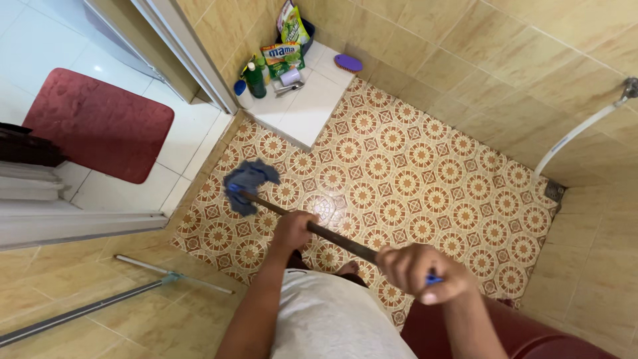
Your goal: The person mops the tiled floor of a small bathroom using a blue microfiber mop, moving it across the patterned tiles and around cleaning supplies on a low shelf.
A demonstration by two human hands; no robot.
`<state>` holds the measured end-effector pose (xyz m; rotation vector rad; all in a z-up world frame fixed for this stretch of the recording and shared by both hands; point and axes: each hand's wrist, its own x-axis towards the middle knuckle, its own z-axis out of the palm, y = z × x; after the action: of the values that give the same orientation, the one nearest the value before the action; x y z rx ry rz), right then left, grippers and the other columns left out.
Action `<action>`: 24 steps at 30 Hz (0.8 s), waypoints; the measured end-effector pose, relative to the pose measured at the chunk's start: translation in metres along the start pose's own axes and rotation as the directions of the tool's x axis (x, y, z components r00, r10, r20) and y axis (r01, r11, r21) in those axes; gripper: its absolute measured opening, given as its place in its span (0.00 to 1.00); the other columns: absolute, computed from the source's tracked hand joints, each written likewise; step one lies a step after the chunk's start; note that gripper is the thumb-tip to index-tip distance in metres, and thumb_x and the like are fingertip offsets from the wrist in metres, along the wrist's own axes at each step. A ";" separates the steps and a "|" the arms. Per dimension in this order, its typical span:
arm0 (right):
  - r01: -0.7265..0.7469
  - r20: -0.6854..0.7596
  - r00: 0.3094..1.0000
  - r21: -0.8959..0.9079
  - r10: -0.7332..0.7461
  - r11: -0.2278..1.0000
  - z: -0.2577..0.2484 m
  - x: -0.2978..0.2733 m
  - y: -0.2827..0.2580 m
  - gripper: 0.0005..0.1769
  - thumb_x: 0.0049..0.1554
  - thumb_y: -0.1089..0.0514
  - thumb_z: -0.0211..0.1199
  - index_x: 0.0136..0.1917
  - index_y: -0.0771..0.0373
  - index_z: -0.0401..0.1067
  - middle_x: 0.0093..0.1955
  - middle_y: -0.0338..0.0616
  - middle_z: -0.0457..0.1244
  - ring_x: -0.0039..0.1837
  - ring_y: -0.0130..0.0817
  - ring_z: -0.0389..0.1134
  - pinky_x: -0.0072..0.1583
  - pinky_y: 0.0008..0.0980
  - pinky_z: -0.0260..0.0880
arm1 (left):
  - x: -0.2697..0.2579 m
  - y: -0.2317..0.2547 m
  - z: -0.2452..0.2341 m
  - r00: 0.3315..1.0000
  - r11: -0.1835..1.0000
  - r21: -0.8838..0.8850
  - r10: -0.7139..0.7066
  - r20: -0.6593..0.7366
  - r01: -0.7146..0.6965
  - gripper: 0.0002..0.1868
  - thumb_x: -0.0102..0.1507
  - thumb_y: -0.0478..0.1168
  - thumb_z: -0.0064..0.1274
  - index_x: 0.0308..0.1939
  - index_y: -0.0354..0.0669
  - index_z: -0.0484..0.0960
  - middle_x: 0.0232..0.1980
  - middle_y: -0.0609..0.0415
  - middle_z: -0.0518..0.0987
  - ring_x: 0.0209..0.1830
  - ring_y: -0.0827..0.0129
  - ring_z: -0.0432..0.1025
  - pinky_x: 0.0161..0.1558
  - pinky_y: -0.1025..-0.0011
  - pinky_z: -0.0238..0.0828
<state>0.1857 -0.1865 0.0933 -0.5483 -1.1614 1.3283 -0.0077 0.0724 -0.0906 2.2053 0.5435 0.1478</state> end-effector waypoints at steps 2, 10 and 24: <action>-0.034 -0.003 0.999 0.117 0.034 0.993 0.009 0.014 0.023 0.15 0.58 0.49 0.63 0.34 0.57 0.67 0.33 0.38 0.59 0.42 0.33 0.57 0.58 0.38 0.61 | -0.009 -0.018 -0.015 1.000 0.998 0.065 -0.018 0.003 0.017 0.07 0.50 0.39 0.63 0.30 0.45 0.82 0.29 0.51 0.80 0.31 0.57 0.75 0.37 0.57 0.73; -0.098 -0.446 0.892 -0.020 0.078 0.995 0.052 0.012 0.024 0.25 0.63 0.51 0.53 0.25 0.57 0.61 0.24 0.37 0.53 0.42 0.38 0.59 0.65 0.42 0.62 | -0.016 -0.044 0.006 0.990 0.987 0.157 0.065 -0.124 -0.046 0.12 0.45 0.40 0.66 0.19 0.39 0.77 0.26 0.44 0.77 0.35 0.46 0.72 0.51 0.49 0.66; -0.221 -0.828 0.559 -0.209 -0.052 0.953 0.129 -0.115 -0.129 0.26 0.61 0.51 0.51 0.23 0.56 0.54 0.22 0.38 0.49 0.33 0.38 0.50 0.55 0.48 0.57 | 0.008 0.146 0.121 0.925 0.999 -0.036 0.028 0.378 -0.016 0.18 0.63 0.52 0.60 0.26 0.44 0.86 0.27 0.52 0.78 0.33 0.62 0.72 0.47 0.60 0.70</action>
<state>0.1499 -0.3602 0.2156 -1.3084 -0.5070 0.7688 0.0827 -0.0911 -0.0576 2.1354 0.2968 -0.2544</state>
